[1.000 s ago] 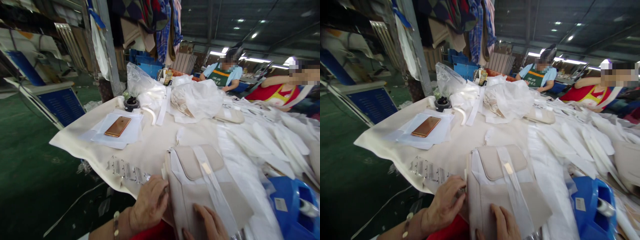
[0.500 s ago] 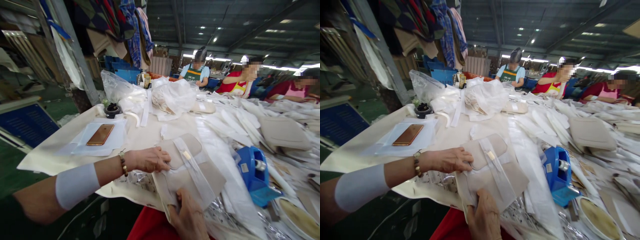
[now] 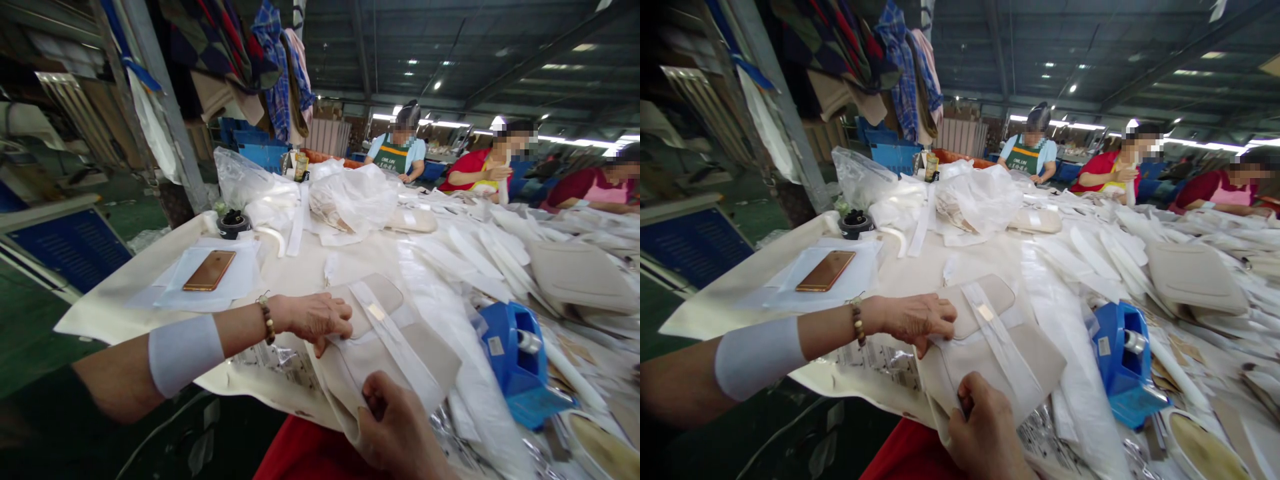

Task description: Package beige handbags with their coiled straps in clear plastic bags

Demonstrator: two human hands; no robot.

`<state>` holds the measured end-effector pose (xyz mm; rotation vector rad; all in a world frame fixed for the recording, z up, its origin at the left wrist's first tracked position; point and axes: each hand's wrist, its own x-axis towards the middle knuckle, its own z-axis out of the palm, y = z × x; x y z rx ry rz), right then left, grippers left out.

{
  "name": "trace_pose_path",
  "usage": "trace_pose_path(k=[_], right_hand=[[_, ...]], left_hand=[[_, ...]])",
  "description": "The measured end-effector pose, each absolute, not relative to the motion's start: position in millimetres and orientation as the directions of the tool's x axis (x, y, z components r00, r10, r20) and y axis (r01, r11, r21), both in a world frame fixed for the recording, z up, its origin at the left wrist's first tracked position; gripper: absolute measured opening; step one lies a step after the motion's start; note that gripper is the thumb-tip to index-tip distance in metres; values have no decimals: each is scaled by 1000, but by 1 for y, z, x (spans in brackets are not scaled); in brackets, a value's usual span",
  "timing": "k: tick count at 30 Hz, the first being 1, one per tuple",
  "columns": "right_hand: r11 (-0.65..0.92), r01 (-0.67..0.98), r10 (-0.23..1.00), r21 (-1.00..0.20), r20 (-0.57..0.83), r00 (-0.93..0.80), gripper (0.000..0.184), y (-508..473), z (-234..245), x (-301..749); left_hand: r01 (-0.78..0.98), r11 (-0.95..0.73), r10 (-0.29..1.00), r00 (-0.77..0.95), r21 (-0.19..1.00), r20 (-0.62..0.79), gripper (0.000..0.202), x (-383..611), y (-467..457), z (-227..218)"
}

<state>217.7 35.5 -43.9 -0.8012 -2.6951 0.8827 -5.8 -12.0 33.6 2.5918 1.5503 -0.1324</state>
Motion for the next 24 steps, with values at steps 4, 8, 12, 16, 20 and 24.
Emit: trace_pose_path(k=[4,8,12,16,20,24], right_hand=[[744,412,537,-526,104,-837,6,58,-4,227],[803,384,482,-455,118,-868,7,77,25,232],[814,414,495,-408,115,-861,7,89,34,237],[764,490,527,-420,-32,-849,8,102,31,247],[718,525,544,-457,-103,-833,13,110,40,253],[763,496,549,-416,11,-836,28,109,53,249]], left_hand=[[876,-446,880,467,185,-88,40,-4,6,36],[841,-432,883,468,326,-37,41,5,26,29],[844,-314,918,386,435,-86,42,16,40,20],[840,-283,925,366,464,-98,40,25,46,22],[870,-331,923,378,366,-64,31,35,50,40],[890,-372,919,394,265,-34,17,48,57,63]])
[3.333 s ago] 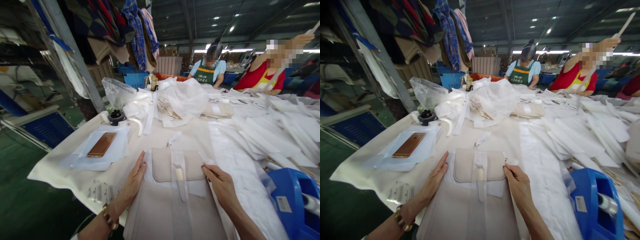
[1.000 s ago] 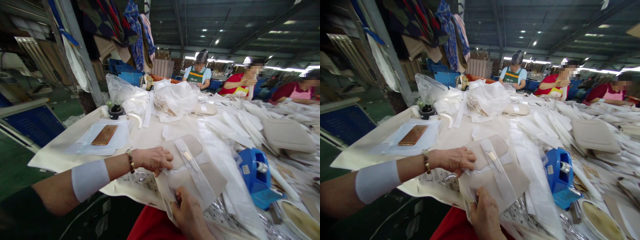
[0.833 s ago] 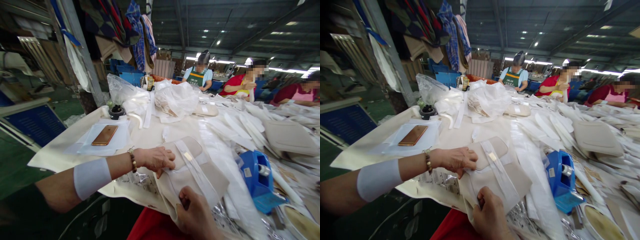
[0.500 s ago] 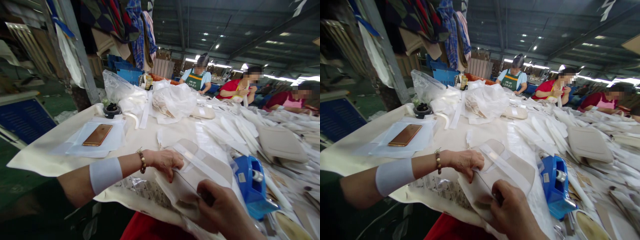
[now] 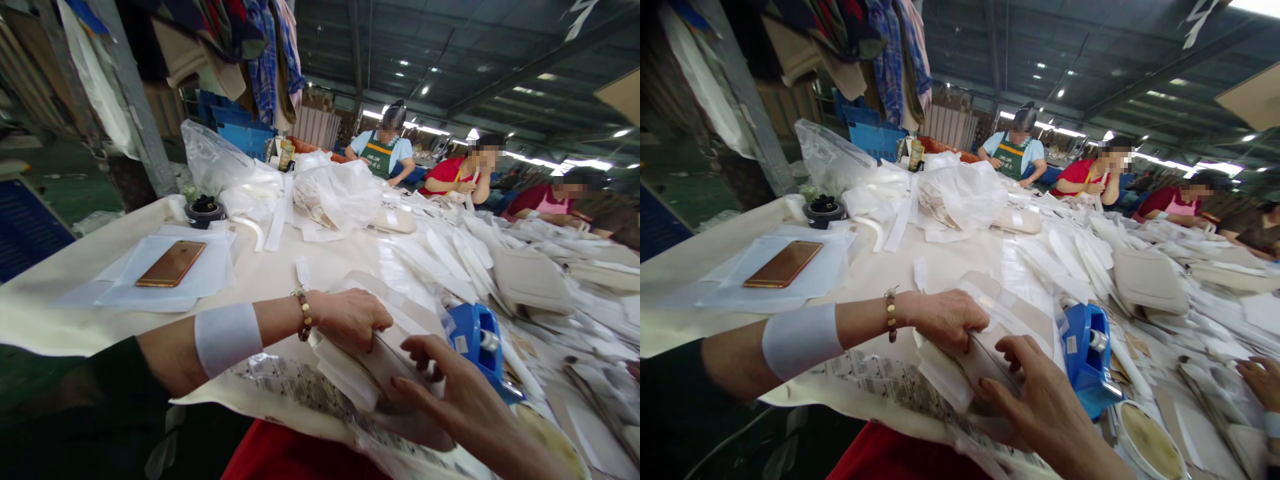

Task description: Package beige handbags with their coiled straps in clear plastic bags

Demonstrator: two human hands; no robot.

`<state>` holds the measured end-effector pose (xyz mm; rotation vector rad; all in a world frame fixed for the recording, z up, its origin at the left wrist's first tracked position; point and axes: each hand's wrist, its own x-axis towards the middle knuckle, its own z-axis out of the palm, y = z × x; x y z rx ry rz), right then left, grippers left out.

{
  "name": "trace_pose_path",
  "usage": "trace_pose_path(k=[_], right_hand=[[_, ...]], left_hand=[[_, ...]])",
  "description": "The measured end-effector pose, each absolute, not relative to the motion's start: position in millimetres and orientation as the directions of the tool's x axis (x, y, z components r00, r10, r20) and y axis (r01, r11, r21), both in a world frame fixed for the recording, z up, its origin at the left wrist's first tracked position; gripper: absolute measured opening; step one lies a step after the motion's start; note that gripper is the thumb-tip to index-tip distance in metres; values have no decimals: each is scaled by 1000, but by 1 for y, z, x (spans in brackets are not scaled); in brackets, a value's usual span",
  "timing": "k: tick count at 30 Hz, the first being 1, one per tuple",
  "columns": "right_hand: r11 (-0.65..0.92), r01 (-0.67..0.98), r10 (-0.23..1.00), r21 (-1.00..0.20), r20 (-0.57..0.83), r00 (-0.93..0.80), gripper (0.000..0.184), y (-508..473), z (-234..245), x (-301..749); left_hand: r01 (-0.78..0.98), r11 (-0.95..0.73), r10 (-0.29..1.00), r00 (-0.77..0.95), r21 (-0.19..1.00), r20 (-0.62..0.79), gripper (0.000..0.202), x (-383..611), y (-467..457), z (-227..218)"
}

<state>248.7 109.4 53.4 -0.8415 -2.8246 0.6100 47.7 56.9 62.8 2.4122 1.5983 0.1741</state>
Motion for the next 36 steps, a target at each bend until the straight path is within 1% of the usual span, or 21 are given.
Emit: trace_pose_path(k=[2,4,6,7,9,11,12,14,16,17,18,19,20,21,22,24,27,29,31,34,36], right_hand=[[783,526,571,-331,50,-819,24,110,54,245],[789,546,586,-283,78,-807,20,113,51,242],[805,531,575,-263,132,-807,19,119,48,240],[825,515,558,-235,190,-808,19,122,46,240],[874,470,483,-126,339,-807,17,127,44,239],[897,442,400,-19,461,-792,14,130,42,237],[899,438,383,-1,487,-785,13,131,41,237],[899,437,394,-27,486,-780,11,132,37,236],[901,428,411,-70,456,-789,9,133,32,237],[903,420,412,-87,445,-795,8,133,30,237],[907,410,410,-101,441,-798,8,133,28,238],[910,399,405,-113,439,-802,9,133,27,238],[914,387,401,-124,437,-805,9,133,26,239],[916,378,396,-131,438,-807,10,133,26,239],[918,373,392,-133,442,-807,10,133,26,239],[921,368,383,-126,449,-807,11,132,26,240],[940,321,339,-118,452,-825,14,129,22,242],[961,256,276,-106,459,-844,16,128,18,243],[974,205,224,-91,468,-855,17,129,14,243],[981,175,195,-86,456,-868,18,130,11,247],[981,171,195,-94,440,-876,19,130,11,251]], left_hand=[[895,-392,916,402,211,-2,10,53,62,71],[898,-410,911,410,157,35,3,57,68,77],[898,-428,903,421,99,84,5,60,75,81],[896,-440,894,431,62,120,7,61,77,82],[891,-454,869,450,-31,205,11,62,79,82],[896,-425,836,443,-128,323,13,64,73,78],[902,-398,814,432,-167,390,13,64,67,73],[913,-349,765,409,-212,497,16,66,50,59],[934,-294,732,355,-201,582,18,65,33,41],[959,-236,725,280,-155,629,14,63,26,31],[984,-164,723,171,-75,669,17,60,22,23],[994,-104,726,58,26,685,30,57,19,16],[989,-71,747,-33,129,664,45,53,19,11],[974,-73,788,-76,216,610,56,49,20,7],[954,-104,839,-66,279,540,61,45,23,6],[921,-194,913,44,337,406,56,38,29,6],[925,-218,950,129,312,283,39,33,39,9],[943,-174,969,113,283,218,29,33,47,10],[958,-137,979,93,254,179,25,36,52,11],[959,-176,979,147,222,140,30,39,53,15],[939,-219,975,199,266,100,40,39,50,19]])
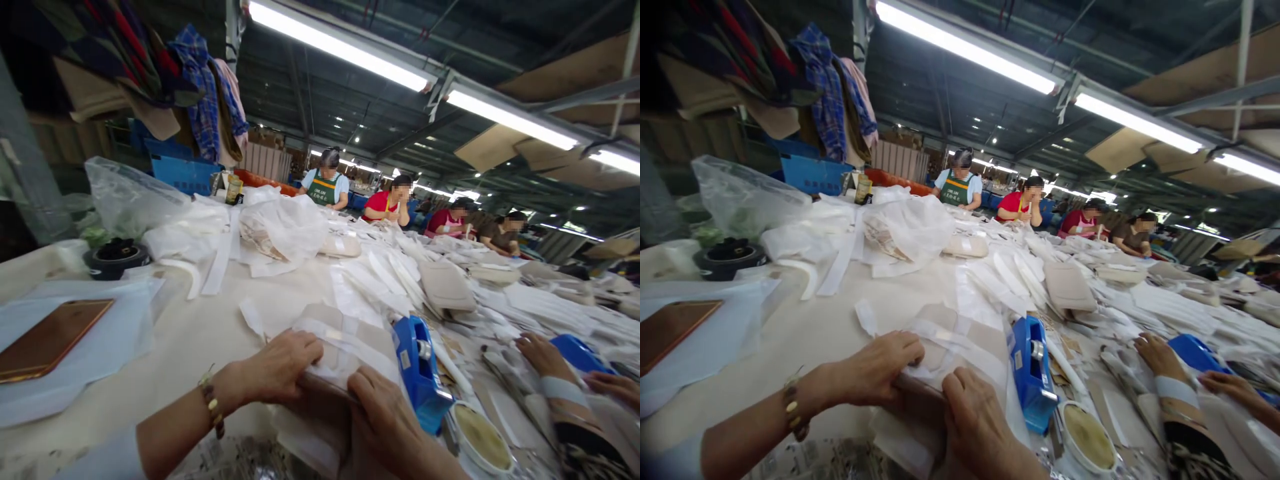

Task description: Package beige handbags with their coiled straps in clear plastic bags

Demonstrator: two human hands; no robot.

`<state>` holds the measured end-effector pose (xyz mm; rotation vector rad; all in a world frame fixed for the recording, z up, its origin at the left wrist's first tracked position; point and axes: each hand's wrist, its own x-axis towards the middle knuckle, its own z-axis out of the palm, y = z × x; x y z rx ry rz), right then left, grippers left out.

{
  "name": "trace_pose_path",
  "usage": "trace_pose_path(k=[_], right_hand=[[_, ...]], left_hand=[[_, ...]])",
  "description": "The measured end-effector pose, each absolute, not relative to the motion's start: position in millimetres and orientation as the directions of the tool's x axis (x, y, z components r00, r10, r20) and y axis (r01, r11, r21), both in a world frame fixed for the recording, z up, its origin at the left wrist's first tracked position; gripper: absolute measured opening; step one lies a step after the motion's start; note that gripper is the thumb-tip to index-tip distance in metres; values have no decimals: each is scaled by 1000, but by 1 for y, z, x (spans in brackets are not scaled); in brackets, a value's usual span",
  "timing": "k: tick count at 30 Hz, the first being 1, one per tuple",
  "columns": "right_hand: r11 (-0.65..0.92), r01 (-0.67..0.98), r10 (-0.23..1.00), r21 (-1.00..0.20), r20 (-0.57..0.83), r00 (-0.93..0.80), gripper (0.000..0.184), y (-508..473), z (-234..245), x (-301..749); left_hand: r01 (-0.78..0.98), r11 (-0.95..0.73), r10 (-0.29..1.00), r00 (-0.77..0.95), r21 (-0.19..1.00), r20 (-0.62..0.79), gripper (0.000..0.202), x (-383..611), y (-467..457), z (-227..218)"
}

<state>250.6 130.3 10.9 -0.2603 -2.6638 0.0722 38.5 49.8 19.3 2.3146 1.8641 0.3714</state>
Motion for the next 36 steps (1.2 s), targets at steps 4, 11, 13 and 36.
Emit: trace_pose_path(k=[4,11,13,36], right_hand=[[976,184,218,-120,422,-880,18,129,12,254],[983,171,179,-61,473,-862,19,131,13,252],[974,217,221,-63,468,-856,18,132,12,252],[835,550,417,-15,671,-613,21,156,-65,251]], left_hand=[[898,-220,975,212,382,63,38,31,48,24],[890,-426,865,453,-163,216,9,44,51,15],[852,-438,822,509,-288,255,11,48,50,13],[950,-205,946,254,-237,199,19,55,52,21]])
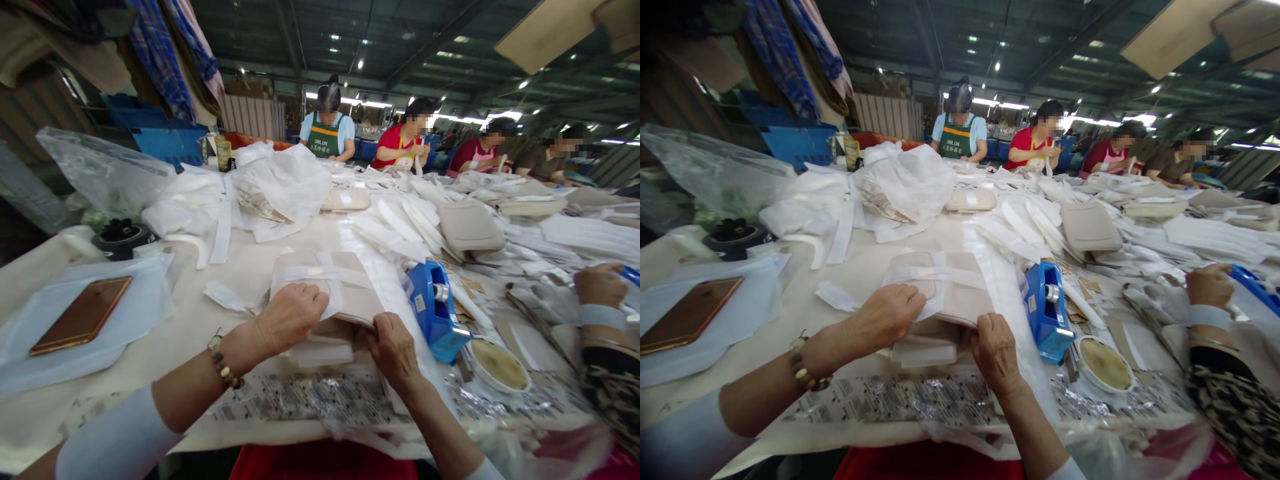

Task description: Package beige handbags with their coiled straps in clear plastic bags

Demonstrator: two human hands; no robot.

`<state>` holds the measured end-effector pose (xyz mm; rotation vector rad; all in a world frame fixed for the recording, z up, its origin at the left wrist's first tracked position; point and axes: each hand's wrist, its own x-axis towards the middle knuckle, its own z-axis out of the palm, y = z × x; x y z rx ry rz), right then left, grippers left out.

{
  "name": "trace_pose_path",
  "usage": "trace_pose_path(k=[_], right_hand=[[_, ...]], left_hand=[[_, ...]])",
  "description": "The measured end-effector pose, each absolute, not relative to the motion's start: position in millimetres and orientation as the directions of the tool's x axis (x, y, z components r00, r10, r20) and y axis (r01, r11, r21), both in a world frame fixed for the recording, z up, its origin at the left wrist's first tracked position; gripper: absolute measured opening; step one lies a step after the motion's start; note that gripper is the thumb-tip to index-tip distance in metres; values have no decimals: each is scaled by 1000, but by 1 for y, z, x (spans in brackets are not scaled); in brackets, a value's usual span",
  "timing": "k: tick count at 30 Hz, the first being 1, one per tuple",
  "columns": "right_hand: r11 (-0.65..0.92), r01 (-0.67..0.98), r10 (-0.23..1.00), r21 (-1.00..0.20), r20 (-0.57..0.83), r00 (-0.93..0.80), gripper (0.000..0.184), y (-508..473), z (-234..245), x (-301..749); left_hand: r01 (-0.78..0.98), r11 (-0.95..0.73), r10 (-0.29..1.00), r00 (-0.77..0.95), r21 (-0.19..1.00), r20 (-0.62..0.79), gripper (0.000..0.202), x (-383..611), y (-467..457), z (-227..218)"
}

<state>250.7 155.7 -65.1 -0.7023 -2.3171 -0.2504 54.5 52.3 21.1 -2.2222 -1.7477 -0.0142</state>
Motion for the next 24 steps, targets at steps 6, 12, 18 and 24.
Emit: trace_pose_path(k=[6,12,18,24], right_hand=[[888,453,386,-77,659,-646,25,161,-57,249],[802,503,564,-322,685,-461,15,156,-71,252],[322,320,947,-891,299,-121,55,136,-88,249],[444,317,895,-838,430,-119,40,145,-52,239]], left_hand=[[911,-196,893,319,-363,317,11,91,68,14],[883,-361,901,413,-299,132,11,113,100,11],[920,-318,930,349,-228,112,13,98,106,22],[936,-247,930,301,-251,211,20,86,104,43]])
